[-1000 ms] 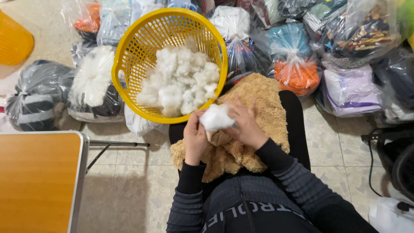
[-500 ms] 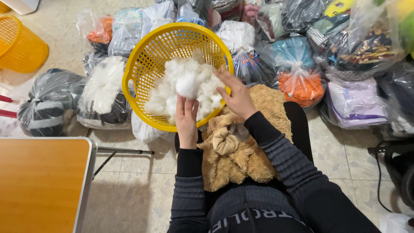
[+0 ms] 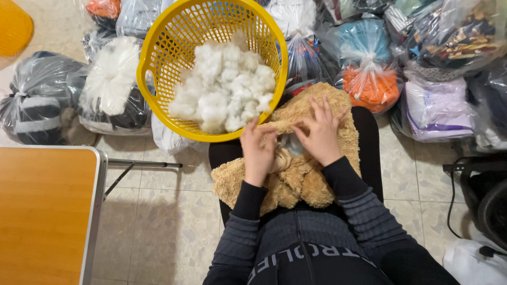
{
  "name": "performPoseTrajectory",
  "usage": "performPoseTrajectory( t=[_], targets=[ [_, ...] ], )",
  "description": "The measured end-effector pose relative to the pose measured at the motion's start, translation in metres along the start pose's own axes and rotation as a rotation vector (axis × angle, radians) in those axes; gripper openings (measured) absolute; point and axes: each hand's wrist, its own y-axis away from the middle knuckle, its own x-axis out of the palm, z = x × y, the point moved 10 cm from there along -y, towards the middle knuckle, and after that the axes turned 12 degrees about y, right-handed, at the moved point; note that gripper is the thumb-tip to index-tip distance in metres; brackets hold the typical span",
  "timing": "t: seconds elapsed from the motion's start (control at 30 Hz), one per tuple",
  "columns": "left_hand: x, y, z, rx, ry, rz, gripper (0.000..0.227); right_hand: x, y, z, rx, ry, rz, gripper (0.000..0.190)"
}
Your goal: The person sits on the floor and repeatedly takes handfuls of white cotton-like stuffing from a yellow basket. They compress the stuffing into a ball and insert it into the opening of a tan plush toy resting on their lap. The process is repeated continuously throughout the clip.
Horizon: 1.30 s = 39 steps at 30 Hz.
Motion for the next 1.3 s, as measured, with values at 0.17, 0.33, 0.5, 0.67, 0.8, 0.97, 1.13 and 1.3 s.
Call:
performPoseTrajectory(
  t=[0.17,0.33,0.5,0.67,0.8,0.97,1.13,1.3],
  targets=[
    [0.046,0.015,-0.016,0.020,-0.364,0.247,0.022,0.010,0.023,0.003,-0.141,0.368,0.070,0.025],
    [0.065,0.015,-0.024,0.101,-0.540,0.277,0.049,0.012,0.035,-0.003,-0.138,0.359,0.009,0.039],
    [0.084,0.013,-0.019,0.143,-0.628,0.298,0.060,0.039,0.036,-0.009,-0.099,0.627,0.045,0.021],
    [0.099,0.005,-0.006,0.237,-0.743,0.236,0.014,0.064,0.035,-0.027,0.000,0.614,0.171,0.019],
    [0.099,0.007,-0.001,0.305,-0.621,0.187,0.010,0.034,0.035,-0.013,-0.077,0.662,-0.171,0.040],
    [0.086,0.019,0.009,0.229,-0.534,0.256,0.010,0.027,0.044,-0.012,-0.106,0.314,-0.032,0.021],
    [0.055,0.037,-0.006,0.265,-0.395,0.164,0.013,0.014,0.058,-0.004,-0.145,0.327,-0.004,0.012],
    [0.071,0.026,-0.014,0.204,-0.452,0.203,0.053,0.003,0.059,-0.004,-0.153,0.204,-0.119,0.007]
  ],
)
